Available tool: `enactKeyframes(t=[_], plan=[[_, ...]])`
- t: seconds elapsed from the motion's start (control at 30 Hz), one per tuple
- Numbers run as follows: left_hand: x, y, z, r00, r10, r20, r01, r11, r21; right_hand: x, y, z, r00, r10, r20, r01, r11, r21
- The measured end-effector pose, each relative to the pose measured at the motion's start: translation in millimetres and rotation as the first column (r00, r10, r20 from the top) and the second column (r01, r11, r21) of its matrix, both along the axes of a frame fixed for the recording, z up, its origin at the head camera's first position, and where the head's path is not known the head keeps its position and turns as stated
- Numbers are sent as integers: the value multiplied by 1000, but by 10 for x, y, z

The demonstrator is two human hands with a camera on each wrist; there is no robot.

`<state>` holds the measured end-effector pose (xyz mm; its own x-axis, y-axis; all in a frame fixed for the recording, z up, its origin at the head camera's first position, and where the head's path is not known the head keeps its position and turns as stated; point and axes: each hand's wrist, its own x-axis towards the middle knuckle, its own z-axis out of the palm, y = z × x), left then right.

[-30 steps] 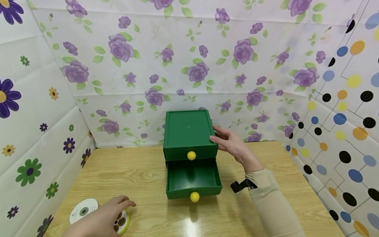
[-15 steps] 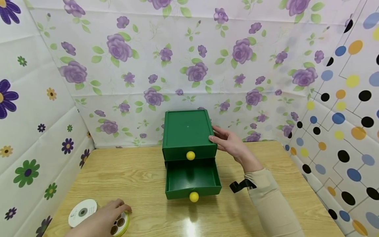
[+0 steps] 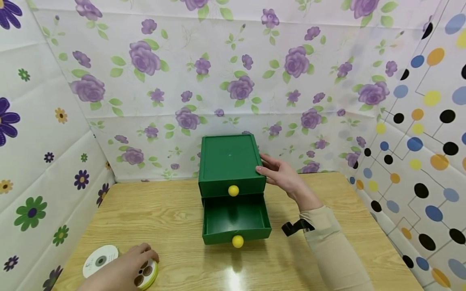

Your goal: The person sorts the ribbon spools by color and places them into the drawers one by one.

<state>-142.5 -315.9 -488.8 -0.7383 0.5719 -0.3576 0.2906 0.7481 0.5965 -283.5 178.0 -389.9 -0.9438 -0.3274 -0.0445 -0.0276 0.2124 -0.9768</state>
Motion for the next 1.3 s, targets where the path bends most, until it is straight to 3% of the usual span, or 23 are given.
enactKeyframes(t=[0.1,0.17,0.23,0.33,0.4,0.6,0.77,0.87,1.07,1.2,1.3], plan=[[-38,70,76,1000,0,-31,0,1000,6,4,3,5,1000,-3,1,3,1000,-5],[-58,148,151,994,-22,-110,26,999,29,7,2,9,1000,-5,4,5,1000,-6],[-65,251,245,976,-37,-213,49,998,48,9,0,12,1000,-3,6,3,1000,-9],[-80,441,400,932,-42,-359,75,994,78,9,0,10,1000,-5,8,5,1000,-8],[-101,583,505,906,-26,-422,79,991,107,8,2,7,1000,-6,8,6,1000,-9],[-182,1010,784,832,-15,-554,146,970,193,7,-5,4,1000,-1,6,1,1000,-8],[-300,1377,946,790,-56,-610,213,959,188,5,-6,-5,1000,-8,13,8,1000,-11],[-379,1581,975,783,-78,-617,233,957,175,2,-5,-15,1000,-13,15,13,1000,-12],[-492,1884,936,794,-95,-601,218,966,136,-11,-14,-36,1000,-19,16,19,1000,-10],[-539,2031,894,807,-58,-588,155,981,116,-13,-10,-37,1000,-19,17,19,1000,-7],[-560,2108,857,825,-12,-565,81,992,98,-14,-5,-35,1000,-20,19,20,1000,-8]])
